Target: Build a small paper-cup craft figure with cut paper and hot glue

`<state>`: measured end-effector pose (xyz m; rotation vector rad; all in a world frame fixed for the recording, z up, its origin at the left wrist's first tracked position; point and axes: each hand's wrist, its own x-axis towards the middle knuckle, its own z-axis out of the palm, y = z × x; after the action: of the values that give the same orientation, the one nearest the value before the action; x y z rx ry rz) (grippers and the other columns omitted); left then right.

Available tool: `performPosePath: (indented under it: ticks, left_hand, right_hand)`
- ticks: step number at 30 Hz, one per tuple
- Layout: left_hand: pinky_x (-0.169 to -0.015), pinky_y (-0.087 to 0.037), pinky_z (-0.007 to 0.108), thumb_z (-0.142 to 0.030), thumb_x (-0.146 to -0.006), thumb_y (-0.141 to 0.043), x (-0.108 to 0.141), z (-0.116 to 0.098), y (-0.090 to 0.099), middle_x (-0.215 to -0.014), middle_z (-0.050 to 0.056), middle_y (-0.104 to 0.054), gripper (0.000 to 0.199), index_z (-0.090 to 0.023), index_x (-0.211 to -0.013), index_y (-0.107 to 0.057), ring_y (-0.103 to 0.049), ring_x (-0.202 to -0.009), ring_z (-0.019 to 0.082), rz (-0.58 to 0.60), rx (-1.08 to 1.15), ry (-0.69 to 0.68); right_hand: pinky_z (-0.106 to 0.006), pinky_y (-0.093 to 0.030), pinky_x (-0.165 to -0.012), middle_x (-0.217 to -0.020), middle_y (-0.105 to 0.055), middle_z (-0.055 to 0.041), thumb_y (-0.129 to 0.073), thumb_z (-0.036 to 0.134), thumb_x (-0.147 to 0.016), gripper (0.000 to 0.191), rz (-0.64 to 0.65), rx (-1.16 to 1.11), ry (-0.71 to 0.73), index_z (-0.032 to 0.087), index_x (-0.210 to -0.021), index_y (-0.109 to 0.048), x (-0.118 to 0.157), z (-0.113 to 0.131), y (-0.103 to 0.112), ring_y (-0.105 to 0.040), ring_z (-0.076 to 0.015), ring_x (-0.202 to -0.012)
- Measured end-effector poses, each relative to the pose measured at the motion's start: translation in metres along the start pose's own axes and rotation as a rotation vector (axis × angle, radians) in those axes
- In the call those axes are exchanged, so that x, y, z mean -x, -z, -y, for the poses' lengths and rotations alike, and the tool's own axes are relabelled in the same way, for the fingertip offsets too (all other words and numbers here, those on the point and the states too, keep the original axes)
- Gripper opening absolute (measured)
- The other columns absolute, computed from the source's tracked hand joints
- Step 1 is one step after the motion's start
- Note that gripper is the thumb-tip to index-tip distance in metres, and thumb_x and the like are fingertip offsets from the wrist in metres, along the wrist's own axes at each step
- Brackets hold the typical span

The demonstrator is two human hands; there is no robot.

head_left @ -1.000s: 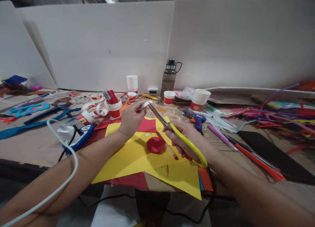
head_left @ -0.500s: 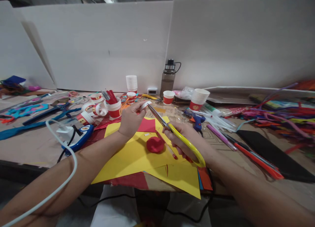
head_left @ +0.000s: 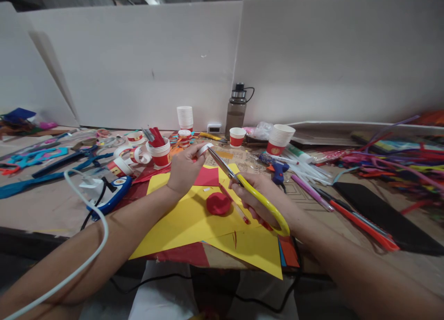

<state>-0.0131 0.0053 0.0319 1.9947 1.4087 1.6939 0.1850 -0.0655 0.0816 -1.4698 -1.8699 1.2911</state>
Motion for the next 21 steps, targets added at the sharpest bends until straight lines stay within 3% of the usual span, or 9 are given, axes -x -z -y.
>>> performPosePath:
  ticks: [7,15,21]
  left_hand:
    - [-0.072,-0.051,0.025,-0.021,-0.083,-0.057,0.001,0.001,-0.001,-0.089,0.002,-0.074,0.027,-0.019,-0.106,-0.071,-0.065,-0.074,0.013,0.012,0.033,0.018]
    - [-0.061,-0.051,0.022,-0.02,-0.081,-0.057,0.001,0.006,-0.003,-0.077,0.0,-0.068,0.025,-0.02,-0.102,-0.071,-0.064,-0.062,0.011,0.024,0.104,0.058]
    - [-0.058,-0.056,0.021,-0.026,-0.081,-0.06,-0.002,0.005,-0.003,-0.081,0.0,-0.068,0.021,-0.017,-0.099,-0.069,-0.065,-0.061,0.01,-0.001,0.276,0.172]
  right_hand:
    - [-0.015,-0.032,-0.027,-0.052,-0.044,0.0078,-0.049,0.037,-0.085,0.018,-0.063,0.069,0.065,0.019,-0.083,-0.053,-0.004,-0.009,-0.002,-0.042,-0.0052,-0.031]
    - [-0.017,-0.036,-0.031,-0.057,-0.05,0.0056,-0.052,0.036,-0.085,0.018,-0.032,0.188,0.177,0.02,-0.078,-0.05,-0.011,-0.014,0.001,-0.047,-0.0066,-0.035]
    - [-0.018,-0.038,-0.036,-0.063,-0.054,0.0043,-0.055,0.036,-0.084,0.018,0.009,0.158,0.248,0.02,-0.08,-0.048,-0.012,-0.017,0.005,-0.049,-0.0068,-0.04]
